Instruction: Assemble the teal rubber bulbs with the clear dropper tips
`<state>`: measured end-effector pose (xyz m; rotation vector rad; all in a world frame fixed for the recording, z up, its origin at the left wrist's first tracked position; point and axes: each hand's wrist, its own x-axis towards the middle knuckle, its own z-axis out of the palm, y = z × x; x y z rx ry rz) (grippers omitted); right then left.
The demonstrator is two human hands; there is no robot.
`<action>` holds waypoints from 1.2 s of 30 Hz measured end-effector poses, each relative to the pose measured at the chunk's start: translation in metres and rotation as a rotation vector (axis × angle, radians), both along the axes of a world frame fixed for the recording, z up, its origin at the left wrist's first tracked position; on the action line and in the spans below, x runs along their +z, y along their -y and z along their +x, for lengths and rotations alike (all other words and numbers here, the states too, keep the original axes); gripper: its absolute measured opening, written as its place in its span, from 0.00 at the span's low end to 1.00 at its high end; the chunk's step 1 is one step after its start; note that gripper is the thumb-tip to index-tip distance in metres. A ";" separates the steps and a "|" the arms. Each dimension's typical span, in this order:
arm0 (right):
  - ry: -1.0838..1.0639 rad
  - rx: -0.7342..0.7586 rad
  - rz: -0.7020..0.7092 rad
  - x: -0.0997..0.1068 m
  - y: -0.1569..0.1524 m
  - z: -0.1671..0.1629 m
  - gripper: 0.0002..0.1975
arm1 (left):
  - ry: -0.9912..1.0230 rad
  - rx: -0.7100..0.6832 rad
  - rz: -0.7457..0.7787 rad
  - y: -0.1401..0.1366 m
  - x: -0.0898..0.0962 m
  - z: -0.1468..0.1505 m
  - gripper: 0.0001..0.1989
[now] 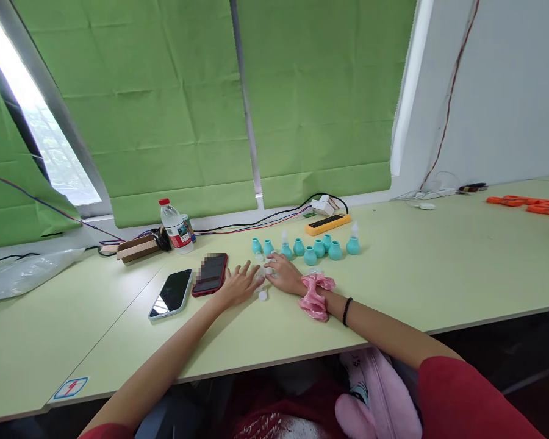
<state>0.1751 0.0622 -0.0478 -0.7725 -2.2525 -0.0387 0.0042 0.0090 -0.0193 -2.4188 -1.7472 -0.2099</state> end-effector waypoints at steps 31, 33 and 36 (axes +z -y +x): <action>-0.185 0.060 -0.036 0.013 0.005 0.007 0.14 | 0.200 -0.109 0.099 -0.013 0.007 -0.002 0.11; -0.165 0.103 -0.021 0.017 0.011 0.007 0.11 | 0.206 -0.097 0.134 -0.013 0.008 -0.003 0.10; -0.037 0.221 -0.038 0.022 0.023 0.005 0.16 | 0.220 -0.095 0.163 -0.014 0.007 -0.005 0.10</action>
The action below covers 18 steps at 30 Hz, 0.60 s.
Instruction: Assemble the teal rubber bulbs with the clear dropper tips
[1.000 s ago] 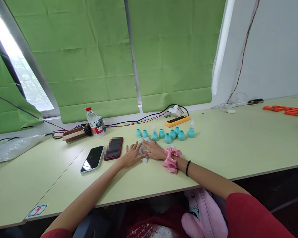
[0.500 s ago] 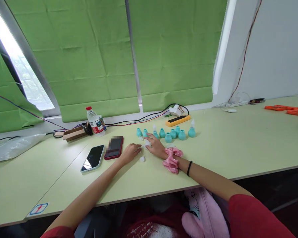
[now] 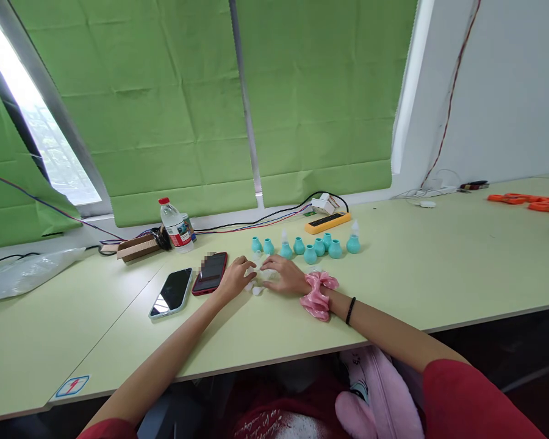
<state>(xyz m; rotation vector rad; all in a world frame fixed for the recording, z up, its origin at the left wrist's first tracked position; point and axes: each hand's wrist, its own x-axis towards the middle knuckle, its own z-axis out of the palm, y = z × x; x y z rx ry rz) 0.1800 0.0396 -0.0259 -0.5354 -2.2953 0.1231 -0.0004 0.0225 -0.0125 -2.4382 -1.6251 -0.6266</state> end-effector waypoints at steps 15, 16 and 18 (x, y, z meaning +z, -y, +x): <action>0.066 -0.129 -0.062 -0.013 -0.015 -0.002 0.12 | 0.180 -0.148 -0.011 -0.004 -0.004 -0.005 0.12; 0.049 -0.130 -0.077 -0.013 -0.015 -0.002 0.12 | 0.168 -0.146 0.007 -0.001 -0.002 -0.003 0.11; 0.006 -0.112 -0.123 -0.014 -0.017 -0.002 0.11 | 0.113 -0.174 0.005 0.005 0.002 0.001 0.10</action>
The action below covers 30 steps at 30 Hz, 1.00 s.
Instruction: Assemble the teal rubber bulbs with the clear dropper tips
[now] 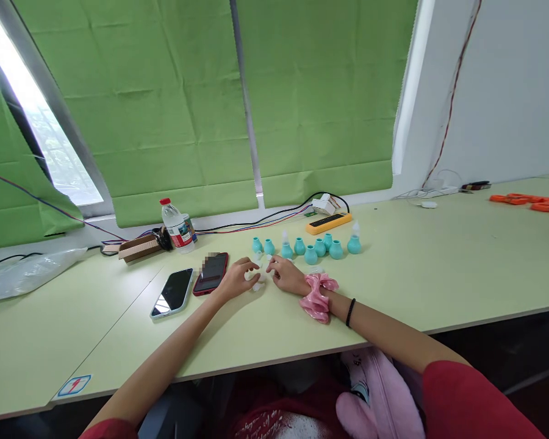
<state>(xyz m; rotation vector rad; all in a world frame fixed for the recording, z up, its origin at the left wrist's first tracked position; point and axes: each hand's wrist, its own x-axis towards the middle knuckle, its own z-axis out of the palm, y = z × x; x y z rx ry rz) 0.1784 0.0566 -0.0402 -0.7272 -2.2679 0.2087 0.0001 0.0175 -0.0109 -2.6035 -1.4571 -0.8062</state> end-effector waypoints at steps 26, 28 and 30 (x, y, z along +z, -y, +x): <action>-0.227 -0.007 -0.133 -0.001 -0.004 -0.002 0.09 | -0.195 0.079 0.030 0.001 -0.023 0.021 0.16; -0.207 -0.068 -0.042 0.003 -0.003 -0.001 0.10 | -0.206 0.072 0.052 0.001 -0.025 0.025 0.15; -0.175 -0.127 0.031 0.008 -0.003 0.001 0.11 | -0.236 0.066 0.063 0.003 -0.026 0.030 0.14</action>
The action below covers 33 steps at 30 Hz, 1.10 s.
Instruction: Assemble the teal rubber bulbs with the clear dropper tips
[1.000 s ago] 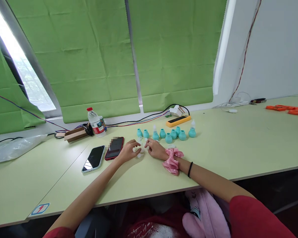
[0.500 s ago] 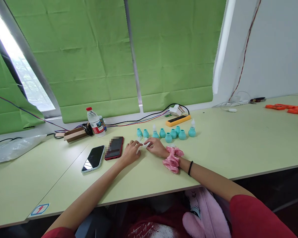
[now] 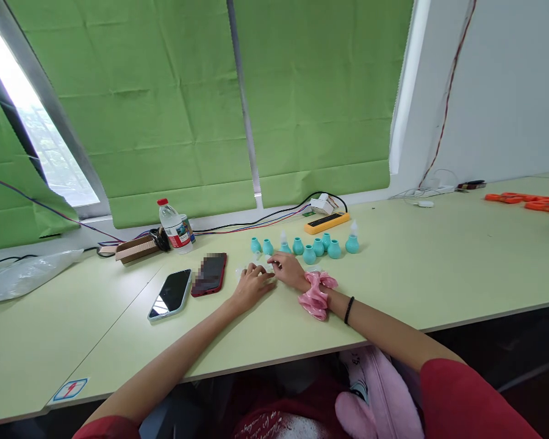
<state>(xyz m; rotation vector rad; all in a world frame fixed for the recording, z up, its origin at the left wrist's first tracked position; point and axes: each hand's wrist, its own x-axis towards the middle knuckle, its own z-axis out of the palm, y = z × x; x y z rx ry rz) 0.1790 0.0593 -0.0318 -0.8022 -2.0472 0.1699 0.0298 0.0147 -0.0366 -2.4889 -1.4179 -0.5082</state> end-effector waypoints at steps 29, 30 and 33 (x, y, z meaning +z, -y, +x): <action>0.290 0.223 -0.382 0.016 -0.006 0.025 0.16 | 0.561 -0.107 -0.244 -0.007 0.004 -0.009 0.12; 0.275 0.204 -0.387 0.015 -0.005 0.024 0.16 | 0.516 -0.106 -0.224 -0.007 0.005 -0.010 0.11; 0.248 0.188 -0.378 0.012 -0.006 0.022 0.16 | 0.336 -0.119 -0.120 -0.005 0.009 -0.014 0.11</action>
